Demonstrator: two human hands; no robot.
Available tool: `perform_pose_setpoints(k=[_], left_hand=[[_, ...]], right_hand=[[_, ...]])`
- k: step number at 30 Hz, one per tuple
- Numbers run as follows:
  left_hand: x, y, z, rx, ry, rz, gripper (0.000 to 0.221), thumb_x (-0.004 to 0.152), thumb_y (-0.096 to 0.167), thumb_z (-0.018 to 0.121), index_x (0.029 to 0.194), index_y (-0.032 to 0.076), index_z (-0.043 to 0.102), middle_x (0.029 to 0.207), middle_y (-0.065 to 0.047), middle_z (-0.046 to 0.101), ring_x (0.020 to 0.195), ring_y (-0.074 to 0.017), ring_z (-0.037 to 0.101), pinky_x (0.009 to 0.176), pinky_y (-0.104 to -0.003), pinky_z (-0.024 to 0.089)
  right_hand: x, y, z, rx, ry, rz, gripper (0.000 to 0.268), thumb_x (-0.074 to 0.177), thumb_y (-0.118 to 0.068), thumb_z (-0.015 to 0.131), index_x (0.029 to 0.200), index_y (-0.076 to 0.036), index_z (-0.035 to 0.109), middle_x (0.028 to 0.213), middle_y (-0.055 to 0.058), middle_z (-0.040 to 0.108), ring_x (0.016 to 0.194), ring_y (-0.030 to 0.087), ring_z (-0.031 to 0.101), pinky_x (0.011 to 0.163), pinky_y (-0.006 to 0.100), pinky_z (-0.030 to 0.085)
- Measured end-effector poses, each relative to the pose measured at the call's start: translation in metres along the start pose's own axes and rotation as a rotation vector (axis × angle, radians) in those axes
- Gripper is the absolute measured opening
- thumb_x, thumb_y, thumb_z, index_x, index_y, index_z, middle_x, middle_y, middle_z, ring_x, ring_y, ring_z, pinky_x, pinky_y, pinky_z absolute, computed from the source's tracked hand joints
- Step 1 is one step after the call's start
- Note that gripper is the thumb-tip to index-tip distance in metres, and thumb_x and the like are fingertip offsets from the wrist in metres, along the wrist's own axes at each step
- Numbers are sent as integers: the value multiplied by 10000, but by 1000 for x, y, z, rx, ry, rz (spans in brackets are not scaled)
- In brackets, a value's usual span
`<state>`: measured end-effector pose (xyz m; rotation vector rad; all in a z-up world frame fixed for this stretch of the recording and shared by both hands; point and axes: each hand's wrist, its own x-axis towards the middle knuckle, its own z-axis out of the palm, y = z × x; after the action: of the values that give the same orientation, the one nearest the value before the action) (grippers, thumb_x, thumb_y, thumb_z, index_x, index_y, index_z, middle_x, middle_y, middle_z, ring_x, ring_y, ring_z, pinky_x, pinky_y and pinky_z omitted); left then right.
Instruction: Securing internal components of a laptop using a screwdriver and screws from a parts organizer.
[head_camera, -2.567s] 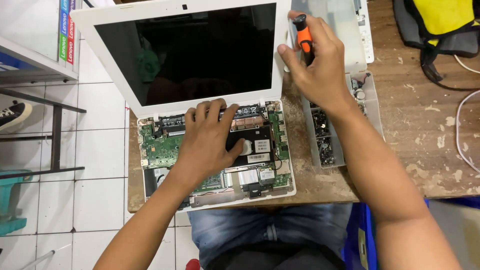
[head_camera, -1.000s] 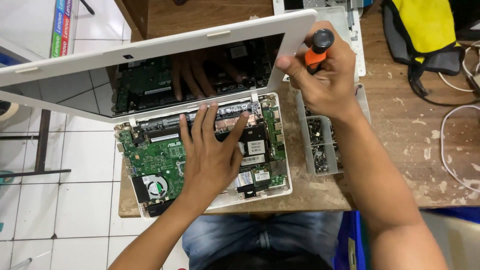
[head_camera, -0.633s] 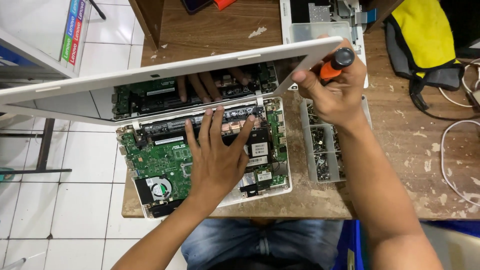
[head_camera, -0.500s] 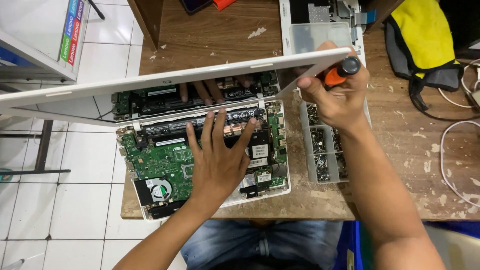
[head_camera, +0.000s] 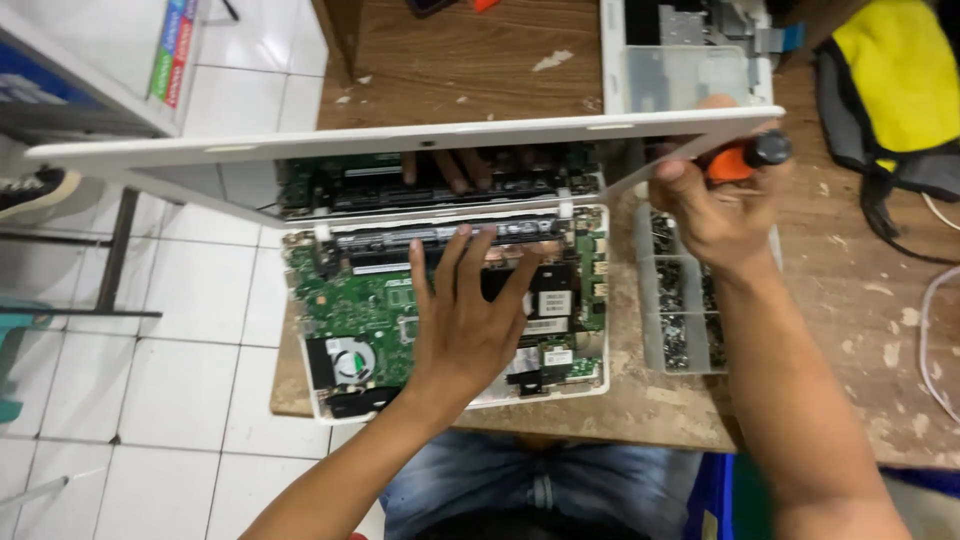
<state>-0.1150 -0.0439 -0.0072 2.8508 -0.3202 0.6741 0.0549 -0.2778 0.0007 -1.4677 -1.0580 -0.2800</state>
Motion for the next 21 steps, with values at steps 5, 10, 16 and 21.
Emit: perform_pose_setpoints(k=[5,10,16,21], left_hand=[[-25,-46,-14,-169,397,-338,280,914,288,764,1101,113,651,1143,-125,510,1109,-304,541,1020,-520,347],[-39,-113,-35,-641,434,-834,562,898,219,743,1304,77,381,1253,-132,354,1054,-235,448,862,-388,615],[-27,-139,-37,-1155,-13,-787,345,893,240,709,1200,93,652,1137,-42,730,1104,-188,670,987,-322,513],[-29,-137,-29,-1173,114,-590,634,931,411,639,1398,8,491,1341,-155,641,1301,-292,582,1111,-381,462]], right_hand=[[-32,36,-48,-739,-279,-163,598,1024,-445,399,1563,-194,343,714,68,314,611,224,346,572,352,353],[-44,49,-67,-1050,-264,-493,738,1191,91,505,1739,-145,71,721,61,332,594,276,388,1139,491,507],[-10,14,-22,-213,-42,458,555,1146,-442,283,667,-200,139,524,-24,123,453,142,120,473,314,116],[-13,15,-25,-165,80,392,594,1123,-579,336,705,-209,132,585,-20,78,505,143,103,514,322,154]])
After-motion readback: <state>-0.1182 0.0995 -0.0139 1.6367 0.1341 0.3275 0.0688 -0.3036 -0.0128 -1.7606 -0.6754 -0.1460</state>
